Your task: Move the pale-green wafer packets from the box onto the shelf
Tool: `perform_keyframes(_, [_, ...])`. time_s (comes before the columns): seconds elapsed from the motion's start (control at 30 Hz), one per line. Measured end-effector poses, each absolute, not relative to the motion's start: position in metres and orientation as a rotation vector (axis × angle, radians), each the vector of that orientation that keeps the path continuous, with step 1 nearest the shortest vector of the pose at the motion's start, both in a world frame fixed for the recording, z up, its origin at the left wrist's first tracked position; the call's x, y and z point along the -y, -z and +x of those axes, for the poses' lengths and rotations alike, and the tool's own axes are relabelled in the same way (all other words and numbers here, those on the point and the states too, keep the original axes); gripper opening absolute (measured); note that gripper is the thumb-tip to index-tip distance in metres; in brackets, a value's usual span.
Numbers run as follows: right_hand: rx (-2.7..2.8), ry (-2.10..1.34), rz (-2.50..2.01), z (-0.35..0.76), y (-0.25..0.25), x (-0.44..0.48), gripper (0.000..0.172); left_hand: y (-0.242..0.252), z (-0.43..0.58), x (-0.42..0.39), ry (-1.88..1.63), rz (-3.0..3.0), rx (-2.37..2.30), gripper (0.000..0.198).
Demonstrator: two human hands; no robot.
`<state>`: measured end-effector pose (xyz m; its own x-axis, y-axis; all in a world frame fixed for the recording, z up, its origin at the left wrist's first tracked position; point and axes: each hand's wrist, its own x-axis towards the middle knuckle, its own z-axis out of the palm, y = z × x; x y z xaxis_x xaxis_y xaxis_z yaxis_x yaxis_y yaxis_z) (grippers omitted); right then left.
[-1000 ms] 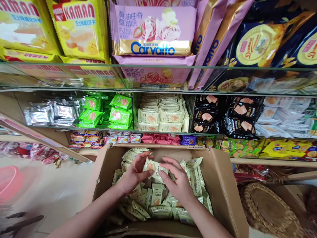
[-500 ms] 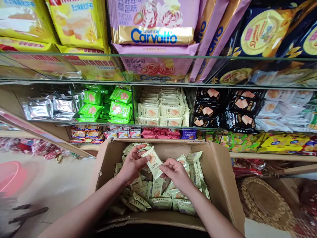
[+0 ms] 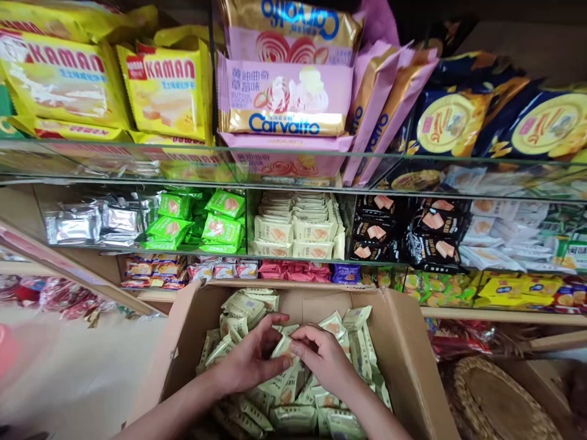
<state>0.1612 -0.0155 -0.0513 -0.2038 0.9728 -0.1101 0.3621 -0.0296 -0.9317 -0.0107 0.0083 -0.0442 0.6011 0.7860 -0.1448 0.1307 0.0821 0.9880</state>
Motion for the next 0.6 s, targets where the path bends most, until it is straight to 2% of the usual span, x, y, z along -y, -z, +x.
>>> perform_keyframes(0.1, [1.653, -1.158, -1.500, 0.163, 0.035, 0.013, 0.023, 0.042, -0.016, -0.011, -0.624, 1.512, -0.868, 0.045])
perform_keyframes(0.2, [1.873, -1.106, -1.482, 0.169, 0.005, 0.011, 0.025, 0.036, -0.021, -0.013, -0.725, 1.544, -0.842, 0.048])
perform_keyframes(0.3, [1.993, -1.041, -1.509, 0.185, -0.032, 0.002, 0.017, 0.028, -0.024, -0.017, -0.927, 1.416, -0.780, 0.047])
perform_keyframes(0.47, [1.843, -0.442, -1.508, 0.220, -0.077, -0.043, 0.038, 0.029, -0.024, -0.025, -1.125, 1.200, -0.877, 0.034])
perform_keyframes(0.6, [1.931, -0.044, -1.545, 0.223, -0.085, -0.082, 0.026, 0.039, -0.021, -0.024, -1.072, 1.216, -0.859, 0.037])
